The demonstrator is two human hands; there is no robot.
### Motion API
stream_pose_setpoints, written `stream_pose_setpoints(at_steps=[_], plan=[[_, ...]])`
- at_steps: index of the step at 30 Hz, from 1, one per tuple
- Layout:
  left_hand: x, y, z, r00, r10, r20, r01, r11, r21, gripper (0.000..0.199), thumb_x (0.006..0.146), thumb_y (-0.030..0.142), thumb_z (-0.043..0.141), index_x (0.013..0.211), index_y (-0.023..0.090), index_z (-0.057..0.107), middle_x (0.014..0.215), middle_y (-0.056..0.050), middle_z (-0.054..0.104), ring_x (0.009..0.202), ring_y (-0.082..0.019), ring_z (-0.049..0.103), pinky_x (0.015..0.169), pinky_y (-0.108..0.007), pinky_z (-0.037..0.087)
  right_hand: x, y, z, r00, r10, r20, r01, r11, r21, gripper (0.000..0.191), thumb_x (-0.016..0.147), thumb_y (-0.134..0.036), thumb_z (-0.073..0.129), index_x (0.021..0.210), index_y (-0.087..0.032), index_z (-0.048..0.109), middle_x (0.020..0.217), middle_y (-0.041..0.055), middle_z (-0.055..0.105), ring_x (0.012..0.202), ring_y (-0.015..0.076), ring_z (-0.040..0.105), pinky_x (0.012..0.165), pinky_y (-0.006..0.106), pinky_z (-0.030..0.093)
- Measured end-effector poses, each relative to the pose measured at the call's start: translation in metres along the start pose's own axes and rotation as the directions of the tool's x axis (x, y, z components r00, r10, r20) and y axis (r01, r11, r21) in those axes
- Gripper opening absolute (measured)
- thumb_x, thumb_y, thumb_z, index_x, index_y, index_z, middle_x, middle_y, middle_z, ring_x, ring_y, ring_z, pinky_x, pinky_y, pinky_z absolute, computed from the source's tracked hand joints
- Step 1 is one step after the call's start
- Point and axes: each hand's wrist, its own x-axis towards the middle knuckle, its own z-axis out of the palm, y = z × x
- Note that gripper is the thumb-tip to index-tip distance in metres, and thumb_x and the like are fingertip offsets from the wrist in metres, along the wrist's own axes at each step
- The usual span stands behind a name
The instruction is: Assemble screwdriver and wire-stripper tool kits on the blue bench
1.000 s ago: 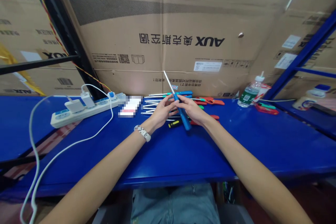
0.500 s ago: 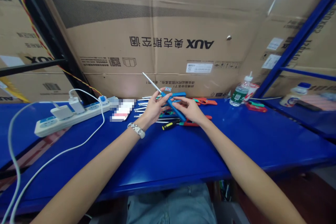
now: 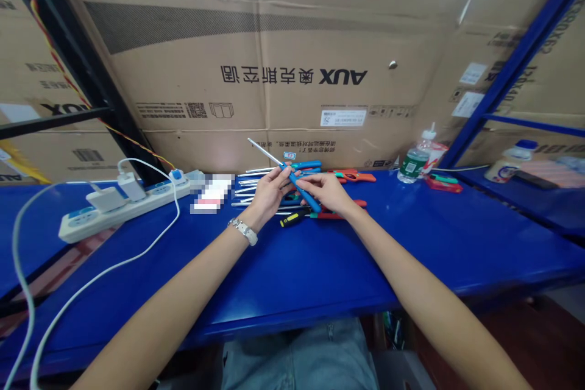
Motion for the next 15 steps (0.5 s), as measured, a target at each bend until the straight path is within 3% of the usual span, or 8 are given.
stream_pose_setpoints(at_steps=[6,10,15], plan=[[0.002,0.001,-0.001,0.999,-0.014,-0.052,0.013,1.0,-0.005,0.002,0.088,0.014,0.073,0.088,0.013,0.071,0.091,-0.007,0.076,0.088,-0.018,0.073,0.087,-0.031,0.055,0.002,0.004,0.002,0.987,-0.157,0.03,0.16,0.967,-0.2,0.035,0.092,-0.047,0.064,0.1,-0.015,0.077,0.082,0.0056,0.075,0.062,0.0182,0.071,0.06,0.028,0.055],[0.004,0.003,-0.002,0.997,-0.017,-0.076,0.017,1.0,-0.009,0.003,0.088,0.012,0.072,0.085,0.012,0.071,0.09,-0.007,0.076,0.082,-0.015,0.072,0.085,-0.029,0.056,0.003,-0.001,0.001,0.973,-0.22,0.069,0.231,0.912,-0.339,0.035,0.096,-0.043,0.056,0.098,-0.015,0.076,0.081,0.0045,0.073,0.063,0.017,0.069,0.059,0.026,0.05],[0.004,0.005,-0.004,0.991,-0.014,-0.134,0.008,0.999,-0.045,0.009,0.086,0.009,0.073,0.079,0.014,0.069,0.087,-0.004,0.076,0.084,-0.014,0.072,0.093,-0.032,0.056,0.01,-0.007,-0.002,0.955,-0.275,0.108,0.293,0.829,-0.477,0.037,0.1,-0.041,0.048,0.09,-0.016,0.074,0.071,0.0019,0.068,0.063,0.017,0.067,0.06,0.025,0.045]])
